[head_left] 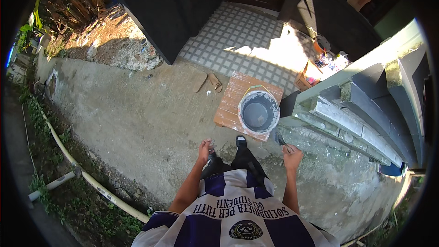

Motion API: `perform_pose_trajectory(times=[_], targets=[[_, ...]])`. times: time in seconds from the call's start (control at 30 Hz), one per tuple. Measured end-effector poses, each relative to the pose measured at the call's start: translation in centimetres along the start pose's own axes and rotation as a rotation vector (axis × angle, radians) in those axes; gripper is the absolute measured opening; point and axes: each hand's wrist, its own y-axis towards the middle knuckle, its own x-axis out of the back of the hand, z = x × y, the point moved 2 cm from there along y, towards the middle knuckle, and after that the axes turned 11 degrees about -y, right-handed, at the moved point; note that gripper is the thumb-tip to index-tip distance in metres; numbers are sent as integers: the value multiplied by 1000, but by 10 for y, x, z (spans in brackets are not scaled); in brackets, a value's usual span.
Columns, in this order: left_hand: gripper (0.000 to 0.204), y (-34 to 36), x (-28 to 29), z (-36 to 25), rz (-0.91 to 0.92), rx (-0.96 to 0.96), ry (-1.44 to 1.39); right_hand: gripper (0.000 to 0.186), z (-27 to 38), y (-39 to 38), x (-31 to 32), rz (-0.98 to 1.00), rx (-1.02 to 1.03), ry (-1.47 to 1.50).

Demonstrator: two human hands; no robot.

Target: Apply plaster or compound to a concrete wall structure using a putty knife.

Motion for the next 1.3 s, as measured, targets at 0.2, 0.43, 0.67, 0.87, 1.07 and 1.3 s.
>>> perform_pose_trajectory(times=[0.2,0.43,0.67,0.87,1.07,1.3], targets=[[26,17,-41,40,22,112,96,15,21,77,-23,26,157,-168],[25,65,-89,67,31,129,135,15,6,142,-98,160,255,-95],[36,90,-131,108,4,218,41,19,-32,174,-184,246,463,-186],[50,110,-146,131,-66,257,-267,24,-55,192,-244,462,356,-292],[59,113,-163,109,10,272,-371,26,-61,189,-266,481,431,-365],[70,107,-164,99,25,347,-368,23,-43,215,-216,806,435,-213]])
